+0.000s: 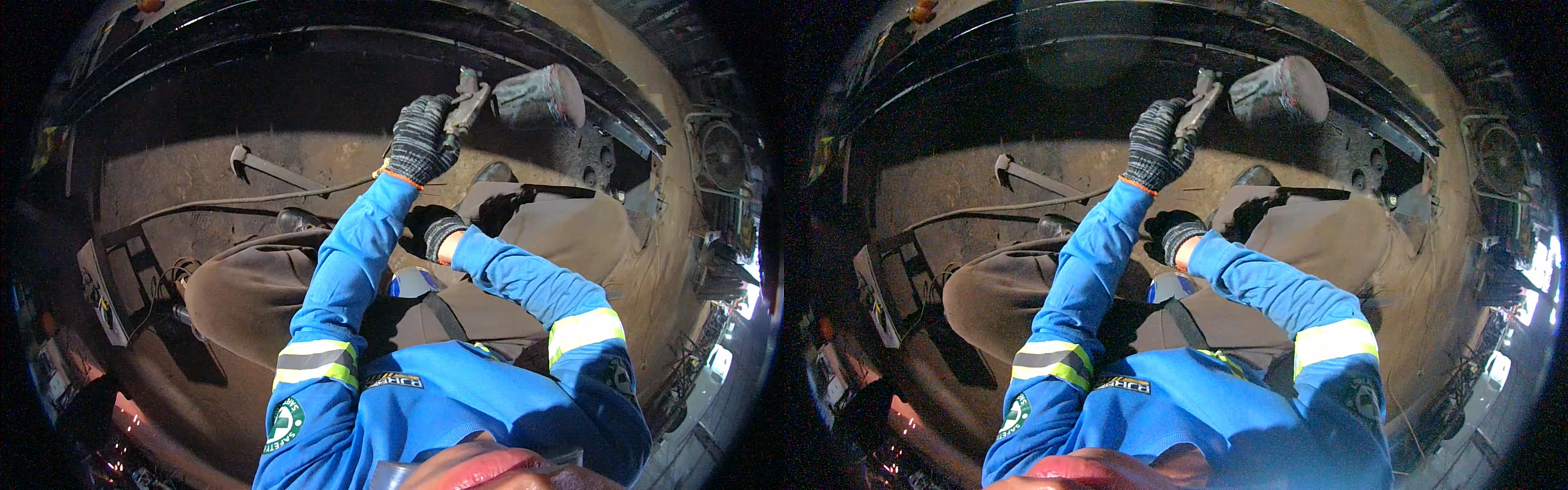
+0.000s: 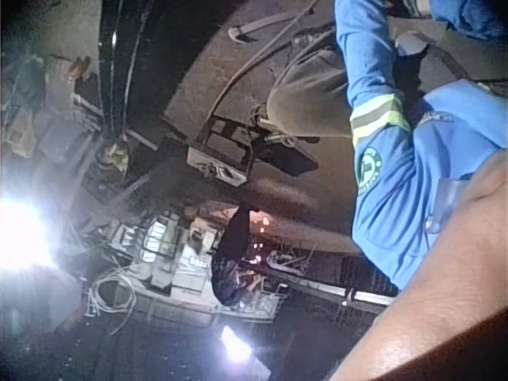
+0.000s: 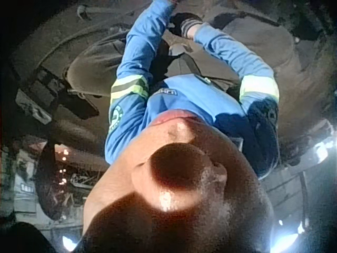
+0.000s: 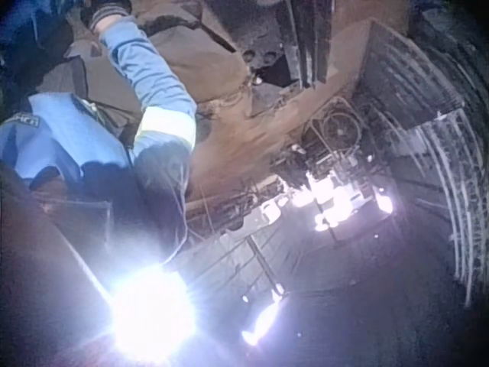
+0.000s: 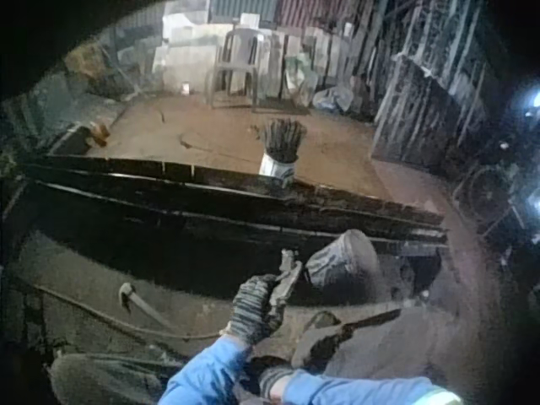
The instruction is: The person uses a hammer to repeatedly strike a metal bar or rail in a workshop setting. They hold the metal piece steady with one hand while striking it with the other, occasionally adjusting their grip or the position of the metal.
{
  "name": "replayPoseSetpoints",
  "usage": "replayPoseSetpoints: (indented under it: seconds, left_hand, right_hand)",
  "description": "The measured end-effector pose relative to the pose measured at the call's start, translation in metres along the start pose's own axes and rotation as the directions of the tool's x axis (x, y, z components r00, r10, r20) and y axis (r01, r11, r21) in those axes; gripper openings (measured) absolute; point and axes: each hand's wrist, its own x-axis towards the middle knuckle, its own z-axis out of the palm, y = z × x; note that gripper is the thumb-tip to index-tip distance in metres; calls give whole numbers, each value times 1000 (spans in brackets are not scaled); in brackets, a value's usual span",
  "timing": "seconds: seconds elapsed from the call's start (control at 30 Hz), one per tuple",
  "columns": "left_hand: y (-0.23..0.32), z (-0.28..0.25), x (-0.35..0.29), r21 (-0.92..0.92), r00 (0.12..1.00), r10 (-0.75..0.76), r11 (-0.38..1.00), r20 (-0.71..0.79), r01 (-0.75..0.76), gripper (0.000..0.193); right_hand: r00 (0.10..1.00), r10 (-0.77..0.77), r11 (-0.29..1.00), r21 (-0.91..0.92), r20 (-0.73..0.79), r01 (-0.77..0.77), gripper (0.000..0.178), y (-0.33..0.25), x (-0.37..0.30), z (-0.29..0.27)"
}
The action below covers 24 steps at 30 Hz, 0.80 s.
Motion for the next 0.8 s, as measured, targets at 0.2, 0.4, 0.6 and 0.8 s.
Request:
replayPoseSetpoints:
  seconds: [0.2, 0.4, 0.6, 0.8]
  left_hand:
    - [-20, -9, 11, 114, 975, -106, 985, -195, 130, 28]
    - [-48, -30, 17, 174, 919, -238, 937, -315, 303, 25]
    - [-66, -54, 22, 198, 862, -239, 913, -447, 356, 26]
    - [-82, -79, 29, 173, 735, -244, 880, -633, 442, 28]
  right_hand:
    - [996, -34, 999, -11, -80, 33, 39, 11, 1, 16]
    - [999, 4, 1000, -3, 53, -4, 39, 10, 7, 13]
    - [999, -7, 1000, -4, 49, 7, 41, 2, 6, 1]
    - [992, 15, 1000, -14, 123, -13, 40, -8, 6, -12]
